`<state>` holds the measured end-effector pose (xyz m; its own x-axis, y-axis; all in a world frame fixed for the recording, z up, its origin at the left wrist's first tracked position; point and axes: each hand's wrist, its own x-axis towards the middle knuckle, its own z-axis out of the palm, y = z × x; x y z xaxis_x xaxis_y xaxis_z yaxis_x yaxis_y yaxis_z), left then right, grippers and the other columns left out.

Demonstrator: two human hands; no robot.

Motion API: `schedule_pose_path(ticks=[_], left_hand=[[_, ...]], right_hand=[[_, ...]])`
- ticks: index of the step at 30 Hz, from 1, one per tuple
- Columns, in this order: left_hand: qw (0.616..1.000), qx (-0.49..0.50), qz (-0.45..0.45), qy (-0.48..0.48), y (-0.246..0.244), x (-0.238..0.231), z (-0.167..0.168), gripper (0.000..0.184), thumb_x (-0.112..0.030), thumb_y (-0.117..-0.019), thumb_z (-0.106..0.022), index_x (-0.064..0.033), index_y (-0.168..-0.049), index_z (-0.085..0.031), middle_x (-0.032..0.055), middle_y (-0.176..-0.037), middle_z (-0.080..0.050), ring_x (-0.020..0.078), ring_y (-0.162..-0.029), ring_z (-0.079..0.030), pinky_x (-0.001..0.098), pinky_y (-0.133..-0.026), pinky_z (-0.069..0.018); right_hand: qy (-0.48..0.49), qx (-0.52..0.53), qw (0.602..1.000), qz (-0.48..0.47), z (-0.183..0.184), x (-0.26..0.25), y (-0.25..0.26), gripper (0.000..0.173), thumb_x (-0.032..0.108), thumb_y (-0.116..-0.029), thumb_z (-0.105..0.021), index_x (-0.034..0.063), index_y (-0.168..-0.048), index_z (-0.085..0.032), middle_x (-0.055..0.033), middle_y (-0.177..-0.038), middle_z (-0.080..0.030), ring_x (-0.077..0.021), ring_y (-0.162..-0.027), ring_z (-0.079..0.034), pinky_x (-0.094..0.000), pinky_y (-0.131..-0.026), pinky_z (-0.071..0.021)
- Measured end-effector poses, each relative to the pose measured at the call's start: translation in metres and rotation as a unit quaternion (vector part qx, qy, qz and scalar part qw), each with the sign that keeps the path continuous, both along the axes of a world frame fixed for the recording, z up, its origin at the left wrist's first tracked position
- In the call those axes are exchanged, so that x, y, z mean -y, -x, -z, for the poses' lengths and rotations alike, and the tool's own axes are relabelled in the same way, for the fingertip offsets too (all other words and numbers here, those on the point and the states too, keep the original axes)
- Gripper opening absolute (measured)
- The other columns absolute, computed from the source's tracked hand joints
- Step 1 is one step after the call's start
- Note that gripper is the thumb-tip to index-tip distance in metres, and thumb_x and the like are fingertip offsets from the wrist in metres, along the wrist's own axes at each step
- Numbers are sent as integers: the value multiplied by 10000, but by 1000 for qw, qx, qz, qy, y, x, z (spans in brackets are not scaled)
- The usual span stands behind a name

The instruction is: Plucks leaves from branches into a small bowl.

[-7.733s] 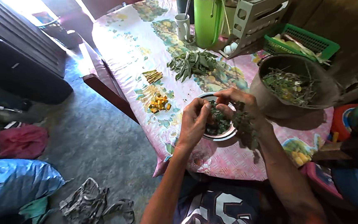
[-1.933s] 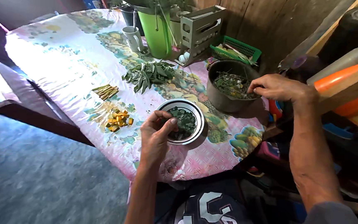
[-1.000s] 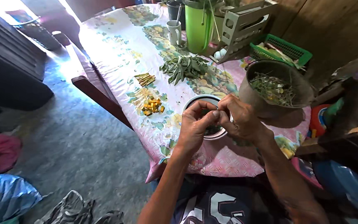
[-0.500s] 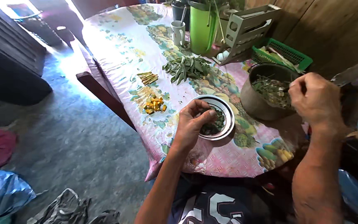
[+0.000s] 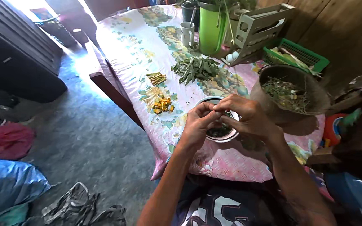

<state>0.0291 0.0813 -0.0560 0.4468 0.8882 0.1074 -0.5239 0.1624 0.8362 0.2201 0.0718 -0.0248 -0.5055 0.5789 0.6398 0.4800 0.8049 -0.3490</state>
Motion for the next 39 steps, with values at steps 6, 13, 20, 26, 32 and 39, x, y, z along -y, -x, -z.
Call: schedule_pose_path(ticks=[6, 13, 20, 26, 32, 39], left_hand=[[999, 20, 3, 34, 2, -2, 2, 162, -126, -1029, -598, -34, -1126, -689, 131, -1028, -709, 186, -871, -714, 359, -778, -624], [998, 19, -60, 10, -7, 0, 8, 173, -38, -1007, -602, -30, -1158, -686, 107, -961, -699, 149, -789, -694, 312, -771, -612], [997, -13, -74, -25, -10, 1, 14, 83, -65, -1005, -621, -52, -1080, -654, 100, -934, -675, 153, -753, -683, 315, -722, -615], [994, -39, -88, -56, -9, 1, 17, 74, -65, -1014, -606, -60, -1081, -636, 77, -902, -643, 141, -717, -666, 310, -702, -612], [989, -63, -118, -58, 2, -1, 15, 93, -68, -1022, -590, -77, -1104, -632, 59, -906, -650, 139, -735, -676, 330, -730, -623], [989, -67, -116, -65, 1, 0, 15, 80, -74, -1016, -604, -73, -1091, -632, 67, -901, -655, 129, -716, -661, 290, -692, -607]], right_hand=[[-49, -3, 997, 56, 10, -7, 1, 168, 103, -940, -710, 22, -1083, -746, -73, -1029, -704, -121, -945, -682, -258, -858, -581], [9, -108, 993, 43, 28, -13, -2, 150, 17, -886, -740, -14, -1032, -730, -77, -1007, -697, -112, -897, -679, -265, -823, -596], [158, -182, 970, -22, 37, -7, -10, 172, -16, -925, -656, 7, -1095, -678, -54, -1014, -680, -90, -797, -665, -233, -707, -601], [187, -208, 960, -25, 34, 1, -16, 121, -4, -930, -610, 9, -1041, -655, -55, -887, -646, -78, -663, -612, -194, -594, -557], [178, -131, 975, -4, 32, -2, -32, 145, 16, -906, -596, 25, -1037, -656, -53, -943, -661, -94, -734, -640, -235, -661, -579], [93, -136, 986, -25, 34, -25, -10, 275, 75, -925, -691, -51, -1168, -672, -133, -1145, -706, -191, -1026, -699, -369, -937, -598]])
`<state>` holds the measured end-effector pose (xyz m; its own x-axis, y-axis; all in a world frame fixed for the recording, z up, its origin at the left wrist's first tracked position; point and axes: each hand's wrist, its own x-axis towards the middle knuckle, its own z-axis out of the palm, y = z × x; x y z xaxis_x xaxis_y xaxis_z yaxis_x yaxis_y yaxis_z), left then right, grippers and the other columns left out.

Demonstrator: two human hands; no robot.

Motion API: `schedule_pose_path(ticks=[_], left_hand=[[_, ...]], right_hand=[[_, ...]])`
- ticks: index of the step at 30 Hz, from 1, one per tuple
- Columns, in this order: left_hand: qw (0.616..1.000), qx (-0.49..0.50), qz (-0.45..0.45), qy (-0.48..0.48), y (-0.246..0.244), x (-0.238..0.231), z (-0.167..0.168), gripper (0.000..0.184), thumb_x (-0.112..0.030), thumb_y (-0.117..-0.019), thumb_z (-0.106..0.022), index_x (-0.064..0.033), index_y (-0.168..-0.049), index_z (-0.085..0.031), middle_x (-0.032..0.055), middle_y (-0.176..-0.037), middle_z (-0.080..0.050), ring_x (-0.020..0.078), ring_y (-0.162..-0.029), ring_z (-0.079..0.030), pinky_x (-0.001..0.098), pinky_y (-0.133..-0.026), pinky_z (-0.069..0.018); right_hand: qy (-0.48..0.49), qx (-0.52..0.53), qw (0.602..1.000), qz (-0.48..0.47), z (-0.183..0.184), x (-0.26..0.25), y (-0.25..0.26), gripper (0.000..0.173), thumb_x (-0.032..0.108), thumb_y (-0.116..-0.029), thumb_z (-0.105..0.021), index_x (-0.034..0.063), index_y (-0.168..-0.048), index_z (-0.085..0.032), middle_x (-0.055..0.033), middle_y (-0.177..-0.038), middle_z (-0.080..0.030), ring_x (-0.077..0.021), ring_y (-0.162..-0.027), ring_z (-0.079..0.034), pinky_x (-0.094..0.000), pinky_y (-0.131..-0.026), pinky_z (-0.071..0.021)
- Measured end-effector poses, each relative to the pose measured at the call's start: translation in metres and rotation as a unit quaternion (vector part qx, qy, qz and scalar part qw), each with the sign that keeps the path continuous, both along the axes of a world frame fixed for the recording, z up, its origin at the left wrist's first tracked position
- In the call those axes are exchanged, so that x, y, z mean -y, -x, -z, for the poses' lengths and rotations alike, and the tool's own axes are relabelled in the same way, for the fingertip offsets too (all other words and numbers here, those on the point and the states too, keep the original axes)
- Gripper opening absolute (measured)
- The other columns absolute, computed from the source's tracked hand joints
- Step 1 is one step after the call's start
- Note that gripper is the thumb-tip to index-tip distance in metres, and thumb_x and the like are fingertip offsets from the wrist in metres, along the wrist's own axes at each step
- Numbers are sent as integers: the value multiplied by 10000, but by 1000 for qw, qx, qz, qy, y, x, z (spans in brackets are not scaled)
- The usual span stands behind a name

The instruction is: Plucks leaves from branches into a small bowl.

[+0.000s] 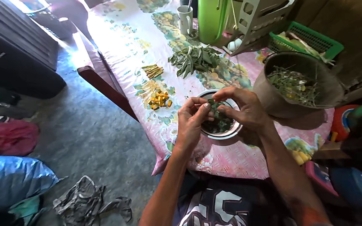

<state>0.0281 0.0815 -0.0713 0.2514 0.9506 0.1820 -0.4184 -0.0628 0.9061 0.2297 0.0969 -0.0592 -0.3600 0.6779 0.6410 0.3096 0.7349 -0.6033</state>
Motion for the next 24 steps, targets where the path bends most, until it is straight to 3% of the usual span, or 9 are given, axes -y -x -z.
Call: schedule_pose_path(ticks=[3, 8, 15, 19, 24], left_hand=[[1000, 5, 22, 1, -3, 1, 2, 71, -82, -1016, -608, -68, -1080, -638, 80, -909, -653, 128, -698, -653, 286, -669, -602], [999, 6, 43, -3, -5, 3, 1, 70, -92, -1024, -598, -69, -1081, -631, 76, -911, -649, 122, -705, -650, 280, -674, -599], [999, 11, 43, 3, -1, 5, -3, 74, -80, -1028, -580, -74, -1083, -630, 65, -892, -642, 121, -706, -654, 282, -687, -603], [999, -1, 43, 6, 3, 4, -2, 75, -84, -1023, -591, -67, -1080, -637, 77, -898, -651, 128, -698, -651, 282, -665, -601], [999, 1, 48, 10, 2, 4, 0, 64, -82, -1024, -591, -67, -1070, -632, 74, -908, -651, 120, -702, -653, 278, -671, -602]], right_hand=[[-12, -25, 1000, -4, 2, 1, 10, 145, -12, -911, -666, -49, -1049, -691, -121, -1033, -713, -169, -962, -697, -343, -907, -595], [15, -50, 999, 3, 5, 3, 12, 109, 2, -879, -630, -33, -974, -671, -97, -956, -684, -129, -855, -672, -295, -783, -598], [54, -102, 993, 0, 1, 8, 5, 127, -1, -868, -624, -4, -994, -639, -47, -974, -664, -89, -864, -655, -264, -803, -587], [22, -40, 998, -43, 1, 3, 4, 259, 38, -915, -647, -74, -1148, -659, -135, -1110, -710, -181, -1016, -698, -369, -948, -589], [5, -40, 999, -20, 5, 3, 12, 102, -3, -899, -659, -41, -989, -689, -102, -967, -704, -135, -888, -683, -306, -838, -594]])
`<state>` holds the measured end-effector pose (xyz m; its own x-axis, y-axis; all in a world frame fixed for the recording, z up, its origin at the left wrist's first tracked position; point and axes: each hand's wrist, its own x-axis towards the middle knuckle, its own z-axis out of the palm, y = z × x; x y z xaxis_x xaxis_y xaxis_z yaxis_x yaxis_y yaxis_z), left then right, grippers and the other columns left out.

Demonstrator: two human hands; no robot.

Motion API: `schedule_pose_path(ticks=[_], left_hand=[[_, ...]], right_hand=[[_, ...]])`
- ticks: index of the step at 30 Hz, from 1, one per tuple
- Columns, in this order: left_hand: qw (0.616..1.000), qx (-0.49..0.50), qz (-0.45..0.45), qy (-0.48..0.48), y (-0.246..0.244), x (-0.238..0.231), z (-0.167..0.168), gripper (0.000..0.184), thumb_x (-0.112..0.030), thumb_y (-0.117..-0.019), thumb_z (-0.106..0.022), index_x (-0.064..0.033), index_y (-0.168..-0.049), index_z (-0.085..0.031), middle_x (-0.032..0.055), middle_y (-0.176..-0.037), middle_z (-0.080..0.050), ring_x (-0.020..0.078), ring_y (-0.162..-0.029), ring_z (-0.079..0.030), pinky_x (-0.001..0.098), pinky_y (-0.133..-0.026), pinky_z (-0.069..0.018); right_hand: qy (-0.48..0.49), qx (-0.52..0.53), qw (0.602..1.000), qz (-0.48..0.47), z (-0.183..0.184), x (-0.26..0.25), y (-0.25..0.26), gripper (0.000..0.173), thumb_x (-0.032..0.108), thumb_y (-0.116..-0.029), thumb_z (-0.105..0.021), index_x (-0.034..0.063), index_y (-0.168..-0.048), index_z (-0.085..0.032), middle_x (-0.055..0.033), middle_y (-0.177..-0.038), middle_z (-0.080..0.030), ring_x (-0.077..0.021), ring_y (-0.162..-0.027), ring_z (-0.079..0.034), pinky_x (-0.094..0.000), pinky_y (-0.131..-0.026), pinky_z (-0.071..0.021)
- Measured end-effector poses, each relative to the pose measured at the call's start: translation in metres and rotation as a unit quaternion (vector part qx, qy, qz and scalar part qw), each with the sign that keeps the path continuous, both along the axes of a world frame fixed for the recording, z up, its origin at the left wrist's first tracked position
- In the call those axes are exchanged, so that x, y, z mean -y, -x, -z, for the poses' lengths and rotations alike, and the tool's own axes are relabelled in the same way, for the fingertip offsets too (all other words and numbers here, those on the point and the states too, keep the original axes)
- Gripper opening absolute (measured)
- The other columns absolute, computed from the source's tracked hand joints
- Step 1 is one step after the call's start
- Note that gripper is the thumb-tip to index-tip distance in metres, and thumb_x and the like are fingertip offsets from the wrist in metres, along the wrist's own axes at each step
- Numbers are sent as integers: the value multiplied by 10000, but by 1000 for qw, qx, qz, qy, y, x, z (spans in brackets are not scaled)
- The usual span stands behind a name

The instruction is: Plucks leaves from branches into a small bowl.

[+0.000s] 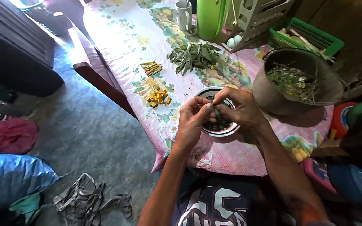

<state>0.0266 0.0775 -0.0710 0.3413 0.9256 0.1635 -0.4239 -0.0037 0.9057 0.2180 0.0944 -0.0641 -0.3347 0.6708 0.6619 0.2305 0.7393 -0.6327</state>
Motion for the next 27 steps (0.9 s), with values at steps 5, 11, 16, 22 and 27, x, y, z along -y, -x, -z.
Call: schedule_pose_path(ticks=[5, 11, 16, 22, 27], left_hand=[[1000, -11, -9, -14, 2, 0, -1, 66, -85, -1024, -589, -76, -1072, -633, 63, -904, -647, 121, -700, -656, 279, -670, -606], [999, -22, -20, -22, 7, 1, -3, 63, -68, -1016, -594, -76, -1068, -630, 60, -898, -645, 116, -692, -650, 279, -660, -604], [999, -21, -17, -30, 6, 2, -1, 75, -68, -1021, -589, -83, -1083, -629, 58, -918, -647, 111, -716, -654, 269, -674, -602], [998, -31, -42, -39, 5, 1, -2, 81, -65, -1023, -576, -85, -1089, -619, 50, -915, -641, 113, -720, -661, 283, -696, -610], [997, -35, -57, -42, 4, 2, -1, 98, -73, -1012, -601, -71, -1107, -624, 74, -935, -650, 142, -739, -670, 306, -704, -613]], right_hand=[[26, -73, 997, -16, -4, 0, -13, 109, 24, -886, -619, 16, -988, -654, -22, -985, -673, -84, -928, -656, -277, -846, -579], [21, 16, 1000, -15, -5, -1, -15, 262, 129, -943, -631, -60, -1121, -667, -130, -1111, -706, -191, -1039, -692, -383, -957, -584], [29, -8, 1000, 2, 0, 3, 5, 113, -4, -911, -667, -52, -1013, -670, -97, -976, -704, -121, -873, -691, -292, -834, -606], [67, -11, 997, 23, -4, 1, -18, 122, 37, -893, -630, -15, -1001, -648, -70, -987, -687, -101, -873, -678, -288, -815, -600], [-30, 124, 987, 97, -6, 7, -2, 312, 180, -1016, -568, -15, -1230, -683, -113, -1128, -709, -164, -1014, -694, -344, -929, -584]])
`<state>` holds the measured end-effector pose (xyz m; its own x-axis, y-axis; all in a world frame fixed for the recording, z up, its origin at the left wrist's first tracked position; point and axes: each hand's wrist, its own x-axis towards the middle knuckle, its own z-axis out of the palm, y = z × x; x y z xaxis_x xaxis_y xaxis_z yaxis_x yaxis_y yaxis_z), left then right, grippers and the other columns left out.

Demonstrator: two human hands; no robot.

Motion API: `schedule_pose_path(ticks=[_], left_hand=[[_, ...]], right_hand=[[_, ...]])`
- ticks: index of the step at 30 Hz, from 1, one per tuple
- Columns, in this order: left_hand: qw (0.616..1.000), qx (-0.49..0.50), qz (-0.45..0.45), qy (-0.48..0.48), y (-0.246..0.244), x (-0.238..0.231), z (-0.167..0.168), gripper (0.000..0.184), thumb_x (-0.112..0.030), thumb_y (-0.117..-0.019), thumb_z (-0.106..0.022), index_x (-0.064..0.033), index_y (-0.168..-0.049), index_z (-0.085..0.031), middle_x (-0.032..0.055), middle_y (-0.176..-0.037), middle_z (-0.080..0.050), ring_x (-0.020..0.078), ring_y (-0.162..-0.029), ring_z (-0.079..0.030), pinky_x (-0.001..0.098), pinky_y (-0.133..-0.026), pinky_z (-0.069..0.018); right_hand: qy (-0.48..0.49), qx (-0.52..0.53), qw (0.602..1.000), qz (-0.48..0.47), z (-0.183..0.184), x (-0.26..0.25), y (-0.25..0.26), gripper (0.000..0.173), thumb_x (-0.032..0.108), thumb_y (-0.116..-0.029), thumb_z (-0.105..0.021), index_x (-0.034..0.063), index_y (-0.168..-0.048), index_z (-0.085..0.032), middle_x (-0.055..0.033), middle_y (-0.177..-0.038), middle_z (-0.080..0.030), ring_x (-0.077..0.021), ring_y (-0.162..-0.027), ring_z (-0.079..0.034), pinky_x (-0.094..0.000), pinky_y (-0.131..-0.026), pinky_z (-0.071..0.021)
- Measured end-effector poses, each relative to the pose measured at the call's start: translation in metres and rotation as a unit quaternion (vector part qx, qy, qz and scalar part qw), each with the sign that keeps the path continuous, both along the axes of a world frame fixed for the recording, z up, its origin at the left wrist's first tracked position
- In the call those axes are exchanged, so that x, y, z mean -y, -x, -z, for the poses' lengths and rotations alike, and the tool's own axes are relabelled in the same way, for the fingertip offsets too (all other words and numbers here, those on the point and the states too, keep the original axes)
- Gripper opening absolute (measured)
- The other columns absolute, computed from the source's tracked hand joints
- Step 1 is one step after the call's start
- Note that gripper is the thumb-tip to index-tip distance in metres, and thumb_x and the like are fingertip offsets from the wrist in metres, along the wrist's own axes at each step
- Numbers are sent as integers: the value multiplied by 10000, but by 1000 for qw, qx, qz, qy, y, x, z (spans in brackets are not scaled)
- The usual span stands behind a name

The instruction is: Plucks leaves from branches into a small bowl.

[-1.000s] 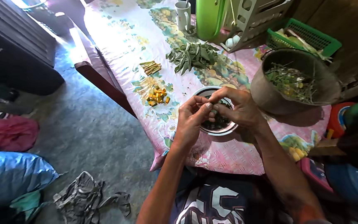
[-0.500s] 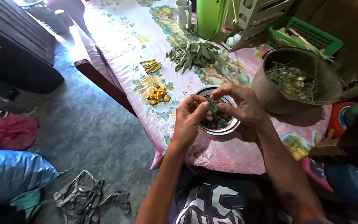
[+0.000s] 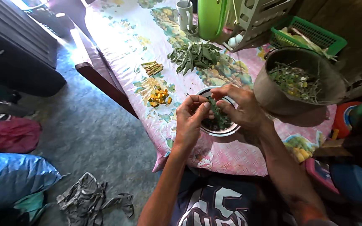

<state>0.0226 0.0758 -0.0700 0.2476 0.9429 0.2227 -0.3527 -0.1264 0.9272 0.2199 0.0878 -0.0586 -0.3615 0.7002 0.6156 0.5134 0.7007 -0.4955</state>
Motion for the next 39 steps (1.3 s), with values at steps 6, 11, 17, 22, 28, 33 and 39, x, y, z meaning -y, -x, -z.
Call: schedule_pose_path(ticks=[6, 11, 17, 22, 28, 33, 39], left_hand=[[1000, -2, -9, -15, -3, 1, 2, 121, -45, -998, -611, -64, -1117, -624, 78, -969, -655, 150, -769, -689, 325, -727, -629], [1000, -7, -4, -13, -5, 1, 2, 201, -46, -990, -625, -59, -1190, -619, 87, -997, -656, 161, -789, -693, 336, -738, -630], [999, -35, 26, -25, -5, -3, 2, 105, -63, -1034, -573, -40, -1114, -636, 89, -913, -655, 144, -705, -667, 300, -655, -614], [993, 32, 106, 43, 1, 2, -6, 106, -113, -1052, -530, -80, -1075, -628, 45, -878, -625, 105, -693, -636, 269, -670, -596], [998, 31, 51, 32, 2, -3, -2, 105, -57, -1015, -581, -74, -1082, -661, 37, -908, -665, 118, -722, -662, 296, -697, -614], [998, 28, 43, 27, -4, -3, 0, 84, -65, -1003, -614, -80, -1075, -655, 51, -911, -656, 119, -715, -642, 282, -668, -591], [998, 21, 44, 34, -4, 2, -2, 54, -139, -1016, -614, -129, -1065, -636, 35, -911, -650, 107, -725, -630, 264, -666, -569]], right_hand=[[-49, 87, 995, 15, 8, 1, 7, 276, 160, -1052, -489, 19, -1107, -719, -100, -1019, -700, -198, -944, -669, -357, -816, -543], [-54, 115, 992, 28, 8, 3, 6, 238, 142, -1026, -512, 18, -1011, -714, -93, -904, -657, -201, -834, -652, -330, -727, -554], [-36, 114, 993, 0, 6, 5, 4, 212, 131, -1021, -521, 23, -974, -698, -66, -847, -599, -162, -742, -607, -292, -634, -523], [-27, -3, 999, -25, -7, 7, -16, 316, 152, -1064, -427, -12, -937, -665, -53, -825, -637, -64, -738, -600, -225, -687, -523], [-75, 142, 938, 306, -80, 45, -123, 328, 212, -1058, -478, -40, -1024, -686, -201, -963, -692, -251, -866, -679, -416, -794, -555], [106, 256, 867, 414, -96, 38, -171, 331, 170, -959, -660, -1, -1242, -674, -308, -1137, -651, -497, -1035, -643, -691, -890, -488], [112, 262, 836, 469, -93, 42, -136, 358, 239, -1025, -547, -76, -1178, -623, -376, -1207, -581, -596, -1128, -565, -779, -884, -417]])
